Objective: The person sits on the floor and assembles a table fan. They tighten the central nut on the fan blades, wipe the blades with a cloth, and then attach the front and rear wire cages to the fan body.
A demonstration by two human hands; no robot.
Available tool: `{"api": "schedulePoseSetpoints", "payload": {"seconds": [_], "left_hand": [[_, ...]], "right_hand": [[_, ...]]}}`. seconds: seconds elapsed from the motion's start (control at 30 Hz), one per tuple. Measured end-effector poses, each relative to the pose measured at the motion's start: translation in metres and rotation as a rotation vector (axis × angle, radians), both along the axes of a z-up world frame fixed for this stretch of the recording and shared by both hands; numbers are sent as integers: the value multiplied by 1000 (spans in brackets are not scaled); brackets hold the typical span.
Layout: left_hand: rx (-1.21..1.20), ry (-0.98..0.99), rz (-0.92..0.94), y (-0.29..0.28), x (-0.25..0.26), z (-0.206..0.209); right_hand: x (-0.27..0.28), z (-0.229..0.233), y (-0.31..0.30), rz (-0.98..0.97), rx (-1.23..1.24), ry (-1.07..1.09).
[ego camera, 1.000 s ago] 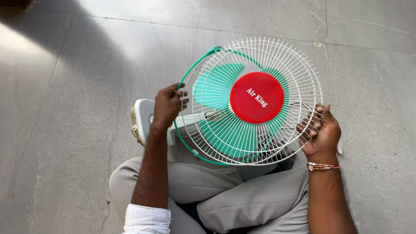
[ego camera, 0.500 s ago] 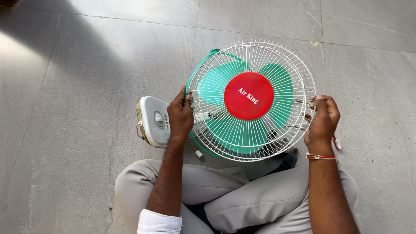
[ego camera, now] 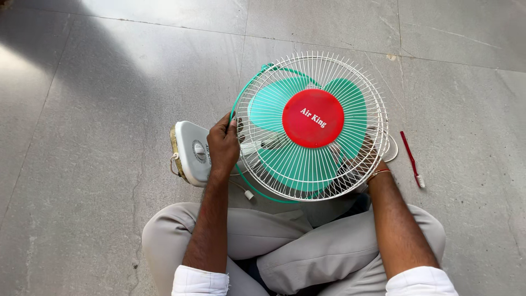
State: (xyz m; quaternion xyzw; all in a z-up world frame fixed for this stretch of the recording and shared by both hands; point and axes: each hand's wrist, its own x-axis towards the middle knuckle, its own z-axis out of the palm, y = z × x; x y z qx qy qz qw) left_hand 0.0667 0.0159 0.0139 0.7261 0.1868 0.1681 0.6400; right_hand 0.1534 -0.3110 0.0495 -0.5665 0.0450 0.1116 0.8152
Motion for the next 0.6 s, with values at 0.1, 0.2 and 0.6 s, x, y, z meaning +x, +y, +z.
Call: {"api": "schedulePoseSetpoints", "payload": {"seconds": [0.1, 0.2, 0.6], "left_hand": [[-16, -12, 2, 1, 1, -3], [-30, -19, -8, 2, 1, -7], [-488, -228, -43, -4, 19, -50]], "right_hand": [[0, -2, 5, 2, -3, -13], [4, -5, -11, 18, -42, 21], [18, -29, -70, -213, -231, 9]]}}
